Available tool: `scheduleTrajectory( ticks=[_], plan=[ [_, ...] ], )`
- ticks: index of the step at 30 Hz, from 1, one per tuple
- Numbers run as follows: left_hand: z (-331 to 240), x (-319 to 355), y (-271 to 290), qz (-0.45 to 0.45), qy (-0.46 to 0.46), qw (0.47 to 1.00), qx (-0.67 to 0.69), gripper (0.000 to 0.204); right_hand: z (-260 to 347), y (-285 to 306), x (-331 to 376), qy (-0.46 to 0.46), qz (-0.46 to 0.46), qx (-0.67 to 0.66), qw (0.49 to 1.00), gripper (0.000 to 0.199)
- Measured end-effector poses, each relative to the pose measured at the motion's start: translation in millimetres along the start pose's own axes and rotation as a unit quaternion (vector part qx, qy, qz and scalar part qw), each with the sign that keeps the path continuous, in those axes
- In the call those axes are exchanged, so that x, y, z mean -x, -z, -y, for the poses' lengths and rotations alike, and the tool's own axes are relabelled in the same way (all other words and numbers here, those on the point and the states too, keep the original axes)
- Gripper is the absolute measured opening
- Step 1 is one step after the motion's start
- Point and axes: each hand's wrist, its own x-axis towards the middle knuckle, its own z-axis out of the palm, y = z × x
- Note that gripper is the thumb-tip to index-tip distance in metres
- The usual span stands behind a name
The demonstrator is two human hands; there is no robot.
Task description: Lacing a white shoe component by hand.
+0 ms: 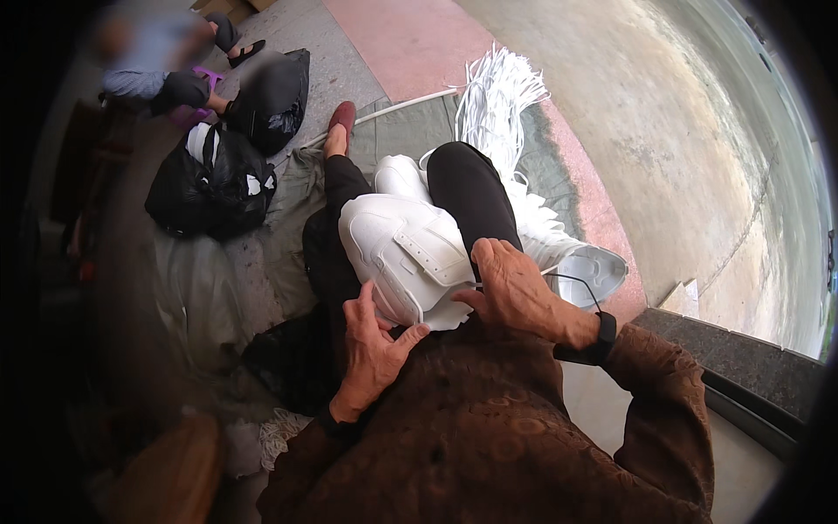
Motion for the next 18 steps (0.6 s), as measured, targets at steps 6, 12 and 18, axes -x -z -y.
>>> scheduleTrajectory(
  ticks=[6, 12, 18],
  plan=[
    [39, -36, -12, -0.064, -0.061, 0.996, -0.023, 0.079, -3, -33, -59, 0.045, 0.053, 0.085, 0.994, 0.046],
    [56, -81, 5, -0.022, -0.089, 0.995, -0.025, 0.041, 4, -34, -95, -0.055, 0.134, 0.004, 0.989, 0.028],
    [75, -82, -31, -0.077, -0.138, 0.987, 0.015, 0.05, -14, -36, -98, -0.007, 0.157, -0.035, 0.987, 0.042]
  ],
)
